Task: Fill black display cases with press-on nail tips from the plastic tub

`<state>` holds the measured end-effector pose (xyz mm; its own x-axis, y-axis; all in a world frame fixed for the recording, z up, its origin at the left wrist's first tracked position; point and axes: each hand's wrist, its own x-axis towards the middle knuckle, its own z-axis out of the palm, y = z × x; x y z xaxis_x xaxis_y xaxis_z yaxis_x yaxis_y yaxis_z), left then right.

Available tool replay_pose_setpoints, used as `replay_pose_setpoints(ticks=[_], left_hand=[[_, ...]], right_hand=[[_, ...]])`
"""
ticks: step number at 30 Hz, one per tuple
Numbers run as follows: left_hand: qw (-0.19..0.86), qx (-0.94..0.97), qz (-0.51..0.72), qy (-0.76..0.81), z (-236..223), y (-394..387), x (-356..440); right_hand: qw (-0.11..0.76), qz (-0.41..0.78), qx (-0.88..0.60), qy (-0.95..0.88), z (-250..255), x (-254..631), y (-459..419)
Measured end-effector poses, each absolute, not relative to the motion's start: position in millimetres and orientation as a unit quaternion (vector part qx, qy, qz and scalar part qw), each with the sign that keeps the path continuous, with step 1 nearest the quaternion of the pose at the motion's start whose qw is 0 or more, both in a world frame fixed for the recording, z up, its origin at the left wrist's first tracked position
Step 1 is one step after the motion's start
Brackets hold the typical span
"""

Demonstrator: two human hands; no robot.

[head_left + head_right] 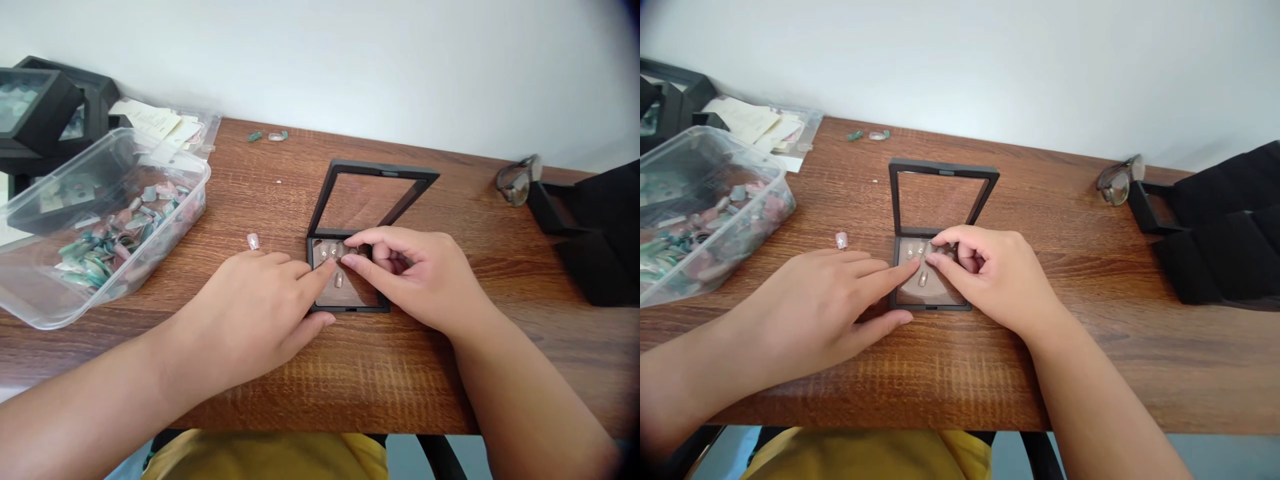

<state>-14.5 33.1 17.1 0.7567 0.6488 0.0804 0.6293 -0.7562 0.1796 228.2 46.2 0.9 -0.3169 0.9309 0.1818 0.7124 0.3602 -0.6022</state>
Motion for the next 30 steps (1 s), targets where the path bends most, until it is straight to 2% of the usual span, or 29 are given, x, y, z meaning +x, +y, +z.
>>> replay_pose_setpoints(ticks=[8, 30], left_hand=[[0.080, 0.932, 0.068, 0.347, 16.3, 33.6, -15.6], [0.078, 0.938, 0.070, 0.330, 17.5, 34.1, -16.8]], right_hand=[[0.270, 0.244, -0.527, -0.768, 1.5, 238.1, 44.9], [0.284, 0.220, -0.548, -0.755, 1.6, 234.1, 49.1]])
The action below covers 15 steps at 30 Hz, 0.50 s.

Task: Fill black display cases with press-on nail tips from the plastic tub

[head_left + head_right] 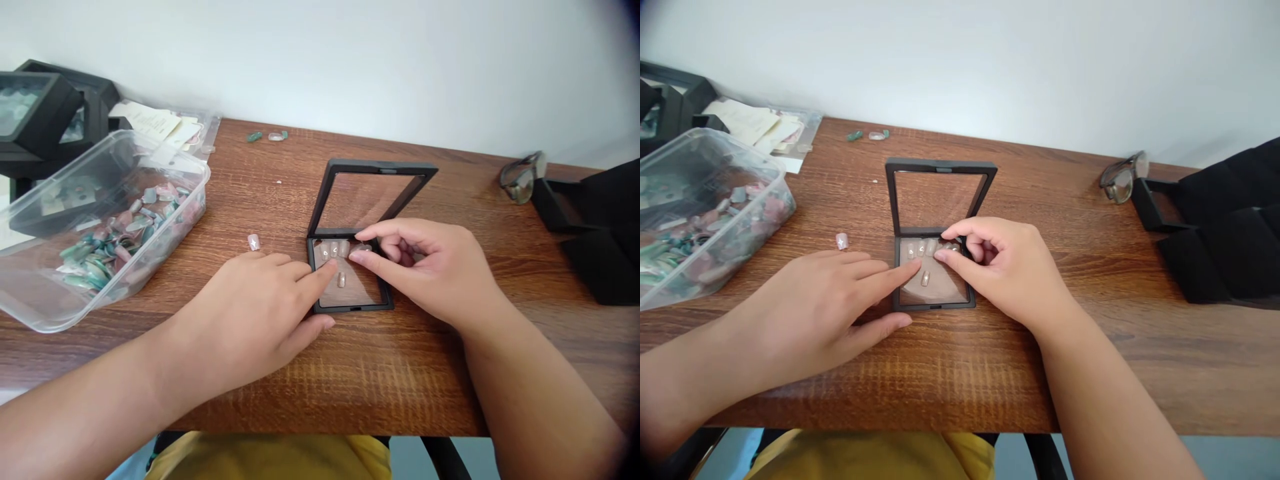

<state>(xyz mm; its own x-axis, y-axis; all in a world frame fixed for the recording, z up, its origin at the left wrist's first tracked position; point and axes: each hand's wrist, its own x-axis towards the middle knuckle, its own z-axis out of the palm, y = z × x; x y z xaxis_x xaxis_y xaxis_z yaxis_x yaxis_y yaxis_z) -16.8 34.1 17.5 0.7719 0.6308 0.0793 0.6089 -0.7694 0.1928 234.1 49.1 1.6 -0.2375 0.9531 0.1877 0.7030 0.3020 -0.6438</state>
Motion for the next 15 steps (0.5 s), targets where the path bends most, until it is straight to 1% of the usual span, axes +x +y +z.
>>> replay_pose_setpoints(ticks=[6, 15], left_hand=[[0.082, 0.939, 0.070, 0.326, 21.1, 33.1, -17.9], [0.085, 0.942, 0.083, 0.313, 20.9, 33.3, -20.7]], right_hand=[[0.306, 0.193, -0.542, -0.758, 1.4, 237.3, 47.0], [0.313, 0.231, -0.546, -0.742, -3.8, 247.1, 48.7]])
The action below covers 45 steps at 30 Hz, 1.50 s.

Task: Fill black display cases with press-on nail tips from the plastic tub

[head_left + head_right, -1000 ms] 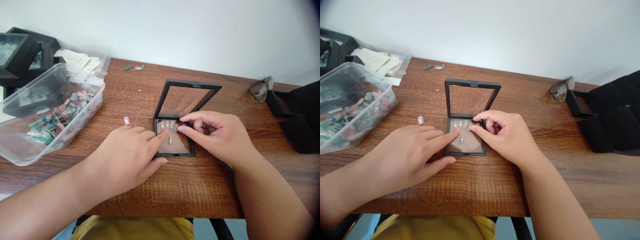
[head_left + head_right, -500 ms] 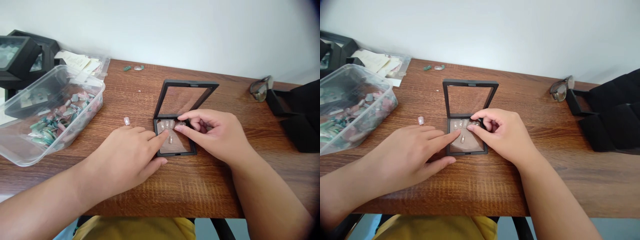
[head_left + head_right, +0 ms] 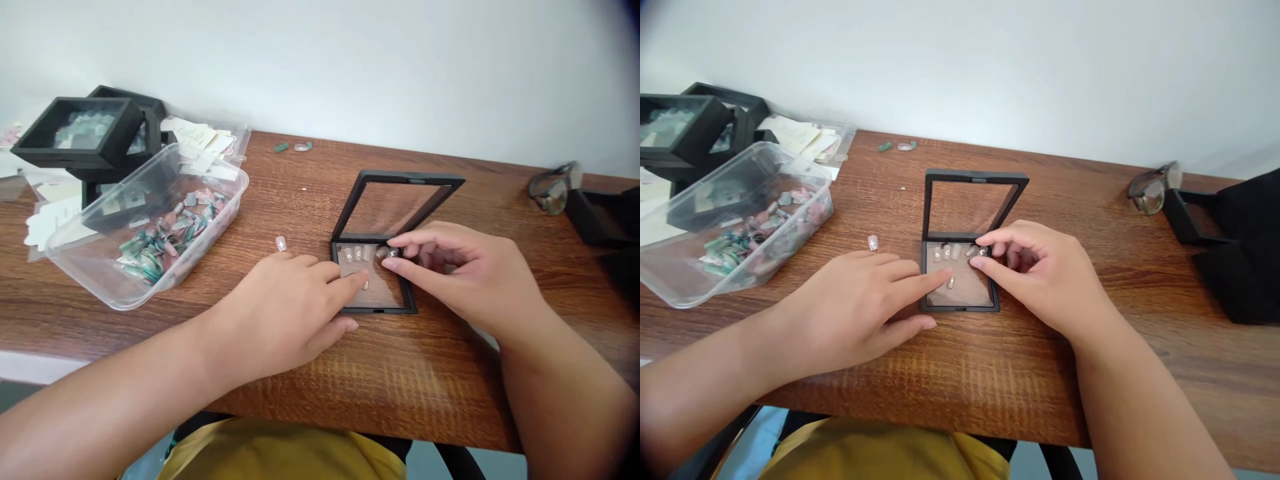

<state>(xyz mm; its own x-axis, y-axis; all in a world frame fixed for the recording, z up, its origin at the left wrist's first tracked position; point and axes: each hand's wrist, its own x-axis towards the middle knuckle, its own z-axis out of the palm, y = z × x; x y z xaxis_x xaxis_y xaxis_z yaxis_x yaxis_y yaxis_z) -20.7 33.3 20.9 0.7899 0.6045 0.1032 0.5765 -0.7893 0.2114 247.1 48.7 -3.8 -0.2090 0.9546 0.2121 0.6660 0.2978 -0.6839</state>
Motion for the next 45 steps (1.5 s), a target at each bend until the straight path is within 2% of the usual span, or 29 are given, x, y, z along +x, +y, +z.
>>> replay_pose_setpoints(ticks=[7, 13, 18, 21, 41, 45], left_hand=[[0.062, 0.941, 0.053, 0.329, 20.7, 30.2, -14.7], [0.062, 0.941, 0.058, 0.326, 21.0, 29.0, -12.4], [0.104, 0.933, 0.063, 0.339, 18.9, 29.4, -14.2], [0.113, 0.928, 0.062, 0.348, 17.7, 29.9, -15.1], [0.116, 0.932, 0.096, 0.330, 19.1, 35.0, -18.1], [0.130, 0.932, 0.067, 0.330, 22.4, 37.1, -17.1]], right_hand=[[0.311, 0.246, -0.546, -0.738, -4.4, 246.7, 50.6], [0.345, 0.162, -0.512, -0.770, 7.6, 239.3, 37.7], [0.268, 0.222, -0.465, -0.814, 4.2, 232.6, 34.7], [0.247, 0.218, -0.468, -0.820, -1.7, 231.3, 36.8], [0.228, 0.199, -0.488, -0.819, -0.6, 227.1, 32.5], [0.228, 0.190, -0.485, -0.823, -0.9, 226.7, 32.8]])
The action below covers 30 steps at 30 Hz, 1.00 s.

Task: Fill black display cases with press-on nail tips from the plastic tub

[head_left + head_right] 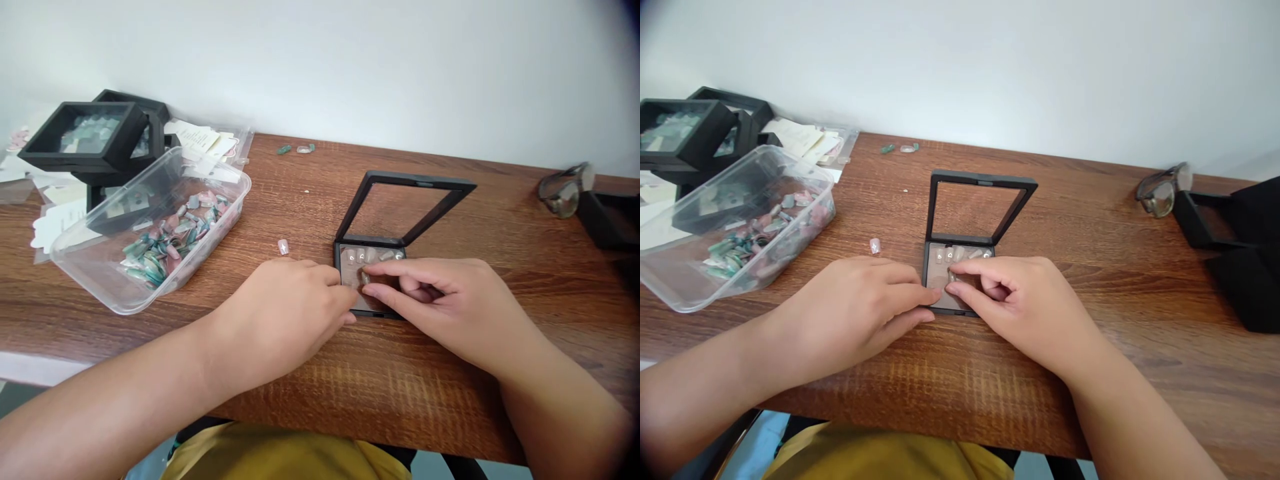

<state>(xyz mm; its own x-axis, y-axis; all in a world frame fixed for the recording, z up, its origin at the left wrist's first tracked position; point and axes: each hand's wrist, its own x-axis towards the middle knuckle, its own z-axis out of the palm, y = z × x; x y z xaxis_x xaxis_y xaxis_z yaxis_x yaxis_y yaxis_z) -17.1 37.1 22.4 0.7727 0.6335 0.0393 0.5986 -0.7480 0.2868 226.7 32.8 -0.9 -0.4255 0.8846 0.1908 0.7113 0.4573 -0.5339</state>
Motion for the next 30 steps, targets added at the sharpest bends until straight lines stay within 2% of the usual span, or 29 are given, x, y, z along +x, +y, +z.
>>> replay_pose_setpoints(ticks=[5, 16, 24, 30], left_hand=[[0.158, 0.926, 0.027, 0.340, 27.0, 39.6, -15.3], [0.185, 0.917, 0.036, 0.353, 29.5, 41.1, -16.3], [0.134, 0.938, 0.107, 0.300, 22.2, 41.6, -22.4], [0.227, 0.933, 0.173, 0.221, 9.7, 47.7, -22.6]], right_hand=[[0.225, 0.188, -0.501, -0.814, -0.6, 224.4, 32.0], [0.213, 0.161, -0.511, -0.817, -1.5, 214.0, 29.9], [0.247, 0.219, -0.484, -0.810, -3.4, 222.4, 31.1], [0.294, 0.263, -0.507, -0.766, 2.7, 227.5, 33.9]])
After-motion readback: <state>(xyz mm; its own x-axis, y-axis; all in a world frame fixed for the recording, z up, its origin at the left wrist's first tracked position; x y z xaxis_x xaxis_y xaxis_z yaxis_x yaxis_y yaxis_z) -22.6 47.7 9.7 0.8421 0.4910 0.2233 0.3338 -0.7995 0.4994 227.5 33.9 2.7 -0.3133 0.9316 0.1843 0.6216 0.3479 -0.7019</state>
